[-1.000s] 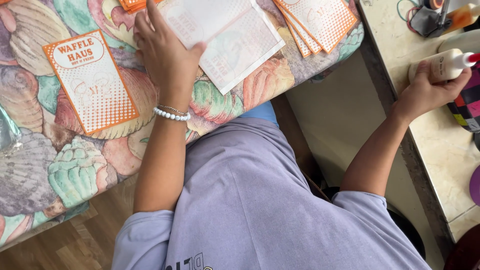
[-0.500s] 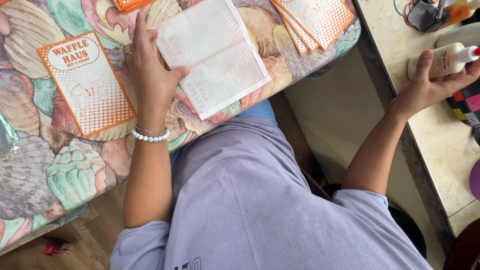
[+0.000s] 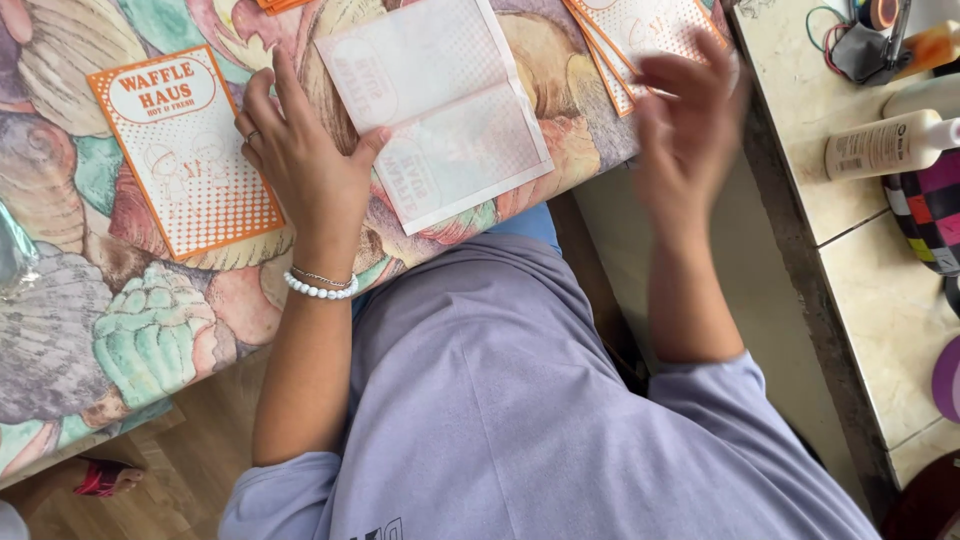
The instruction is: Applying glue to paper sleeves and folding them to assemble bags
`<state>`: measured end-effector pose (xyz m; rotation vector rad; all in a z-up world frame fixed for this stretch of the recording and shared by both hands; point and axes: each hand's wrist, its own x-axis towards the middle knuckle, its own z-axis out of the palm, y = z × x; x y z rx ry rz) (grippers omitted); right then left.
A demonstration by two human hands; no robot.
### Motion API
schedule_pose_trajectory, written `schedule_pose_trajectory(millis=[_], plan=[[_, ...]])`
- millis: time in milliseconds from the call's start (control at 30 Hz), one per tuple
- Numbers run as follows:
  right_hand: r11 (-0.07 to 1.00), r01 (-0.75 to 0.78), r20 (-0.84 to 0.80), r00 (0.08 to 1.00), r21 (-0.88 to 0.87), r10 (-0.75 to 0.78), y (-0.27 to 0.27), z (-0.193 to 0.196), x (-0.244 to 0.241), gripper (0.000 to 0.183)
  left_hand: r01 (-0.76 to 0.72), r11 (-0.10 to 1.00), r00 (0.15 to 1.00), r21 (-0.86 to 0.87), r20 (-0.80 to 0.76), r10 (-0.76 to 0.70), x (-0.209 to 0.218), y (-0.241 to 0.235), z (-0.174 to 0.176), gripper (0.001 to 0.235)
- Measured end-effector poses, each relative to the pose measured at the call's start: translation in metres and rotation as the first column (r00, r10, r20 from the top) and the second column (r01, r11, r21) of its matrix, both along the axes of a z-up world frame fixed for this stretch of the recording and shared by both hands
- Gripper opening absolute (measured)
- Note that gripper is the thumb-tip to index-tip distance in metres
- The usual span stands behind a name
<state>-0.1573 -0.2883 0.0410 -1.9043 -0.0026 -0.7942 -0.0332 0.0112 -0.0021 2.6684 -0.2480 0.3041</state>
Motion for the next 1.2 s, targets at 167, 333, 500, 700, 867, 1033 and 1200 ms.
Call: schedule_pose_trajectory(millis=[167,333,500,700,867,1033,1200], plan=[[0.955,-0.211,-0.335,0.933,-0.208,0.133,0.024,-0.017,0.111,0.035,-0.009,0.999,0.998,0.049,0.062,0.006,-0.005,-0.003,0.0,0.119],[0.973,-0.171,-0.478,0.875,-0.153,0.079,0.028,-0.033,0.155,0.03,-0.001,0.999,0.999,0.048,0.04,-0.001,-0.007,-0.005,0.003,0.127],[0.847,-0.45,-0.25,0.818,0.284,0.519,0.024,-0.009,0.138,0.034,-0.006,0.998,1.0,-0.063,0.0,0.006,-0.007,-0.004,-0.008,0.136],[0.828,-0.51,-0.199,0.808,0.232,0.554,0.002,-0.005,0.092,0.045,0.287,0.504,0.953,-0.814,0.193,-0.231,-0.028,0.008,0.011,0.1],[0.815,-0.549,-0.234,0.781,0.183,0.579,0.003,-0.001,0.054,0.071,0.222,0.39,0.953,-0.894,0.114,-0.28,-0.025,0.014,0.016,0.089],[0.828,-0.54,-0.282,0.779,0.151,0.56,0.001,-0.007,0.036,0.082,0.374,0.517,0.906,-0.769,0.184,-0.382,-0.009,0.006,0.04,0.059],[0.92,-0.358,-0.164,0.91,0.158,0.382,-0.007,-0.01,0.019,0.077,0.599,0.745,0.8,-0.294,0.275,-0.534,0.001,-0.032,0.04,0.024]])
